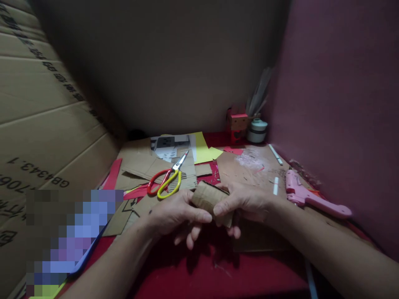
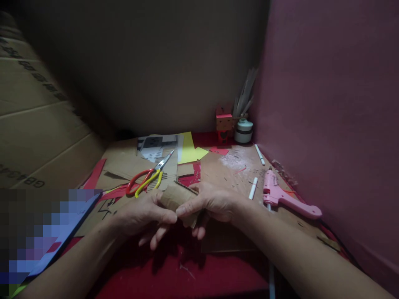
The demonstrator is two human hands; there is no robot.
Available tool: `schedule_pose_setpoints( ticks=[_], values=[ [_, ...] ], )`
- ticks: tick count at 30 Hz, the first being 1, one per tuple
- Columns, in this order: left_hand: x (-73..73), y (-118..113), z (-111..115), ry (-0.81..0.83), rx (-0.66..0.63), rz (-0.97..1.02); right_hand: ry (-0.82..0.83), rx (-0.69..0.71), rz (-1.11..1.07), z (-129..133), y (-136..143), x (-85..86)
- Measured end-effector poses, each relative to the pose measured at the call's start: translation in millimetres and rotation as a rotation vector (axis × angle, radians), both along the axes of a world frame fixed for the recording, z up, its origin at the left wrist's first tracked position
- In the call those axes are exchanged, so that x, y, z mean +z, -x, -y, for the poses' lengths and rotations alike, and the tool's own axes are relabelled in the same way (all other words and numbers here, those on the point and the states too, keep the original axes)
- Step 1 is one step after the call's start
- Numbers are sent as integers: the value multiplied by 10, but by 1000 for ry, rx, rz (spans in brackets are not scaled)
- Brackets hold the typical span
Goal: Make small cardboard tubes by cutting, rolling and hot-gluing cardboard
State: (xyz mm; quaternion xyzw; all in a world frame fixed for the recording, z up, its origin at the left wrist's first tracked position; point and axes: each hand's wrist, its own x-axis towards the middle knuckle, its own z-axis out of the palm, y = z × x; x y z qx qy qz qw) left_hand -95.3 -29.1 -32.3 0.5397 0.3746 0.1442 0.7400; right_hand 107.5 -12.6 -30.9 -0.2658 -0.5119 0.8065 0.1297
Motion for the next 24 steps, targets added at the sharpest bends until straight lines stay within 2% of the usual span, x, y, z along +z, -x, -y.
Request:
schedule_pose_setpoints(
  ticks=[5,7,9,11,12,13,15,17,20,22,24],
  values=[
    [-64,-61,0,19,119,130,-24,-45,-22,43,13,22],
    [-71,-58,-10,54,209,165,-74,-142,-16,38,2,53],
    [-60,-43,-30,82,336,212,-240,-371,14,27,-14,92],
    [-39,-27,-53,98,465,286,-520,-662,50,24,-23,116],
    [-29,-23,-63,100,516,324,-664,-754,74,28,-20,117],
    [-22,-23,-70,100,552,353,-785,-788,97,37,-11,109],
    [-17,-39,-70,96,567,374,-933,-736,149,62,23,72],
    [-24,-70,-56,84,532,368,-1004,-684,175,86,67,26],
    [-37,-116,-22,75,460,365,-1117,-758,150,94,109,-18],
    [-43,-130,-5,94,437,357,-1143,-787,119,85,114,-24],
    [-48,-131,4,123,436,351,-1077,-765,89,78,110,-18]
  ],
)
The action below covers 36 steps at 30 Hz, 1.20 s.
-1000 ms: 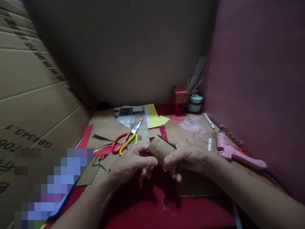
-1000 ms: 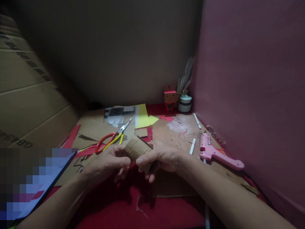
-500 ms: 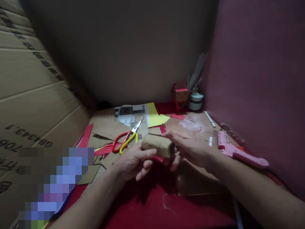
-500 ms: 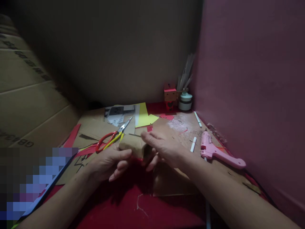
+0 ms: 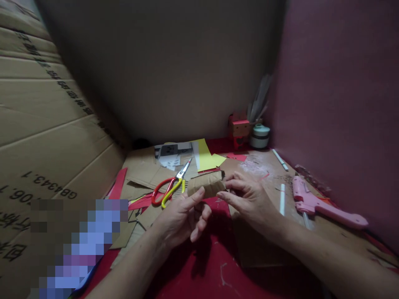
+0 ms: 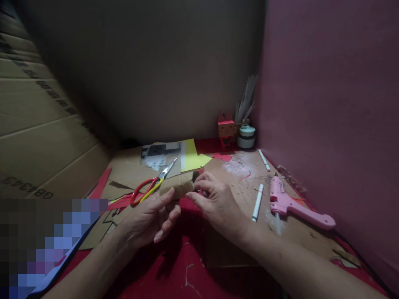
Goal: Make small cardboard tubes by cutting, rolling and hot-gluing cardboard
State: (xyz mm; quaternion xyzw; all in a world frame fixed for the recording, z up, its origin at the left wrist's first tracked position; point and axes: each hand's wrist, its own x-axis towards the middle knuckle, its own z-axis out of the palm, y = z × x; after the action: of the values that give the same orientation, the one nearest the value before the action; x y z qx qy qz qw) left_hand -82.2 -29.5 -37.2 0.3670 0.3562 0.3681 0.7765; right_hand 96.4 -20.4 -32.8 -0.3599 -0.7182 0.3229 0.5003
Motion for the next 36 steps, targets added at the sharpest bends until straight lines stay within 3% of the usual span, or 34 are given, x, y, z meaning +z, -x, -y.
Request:
schedule_pose_setpoints(
  ticks=[5,11,17,28,33,36],
  values=[
    [-15,-18,-1,13,71,77,135,67,-98,19,11,31],
    [-22,-73,0,66,111,198,-1,-25,-60,-8,25,2],
    [-8,-113,23,37,244,208,219,54,-146,-39,25,-78],
    [-98,-167,32,-113,182,235,250,93,-193,-17,-10,-60],
    [-57,-216,40,-210,205,199,541,188,-319,2,36,-13],
    [-57,-249,56,-257,217,187,591,201,-339,4,53,34]
  ],
)
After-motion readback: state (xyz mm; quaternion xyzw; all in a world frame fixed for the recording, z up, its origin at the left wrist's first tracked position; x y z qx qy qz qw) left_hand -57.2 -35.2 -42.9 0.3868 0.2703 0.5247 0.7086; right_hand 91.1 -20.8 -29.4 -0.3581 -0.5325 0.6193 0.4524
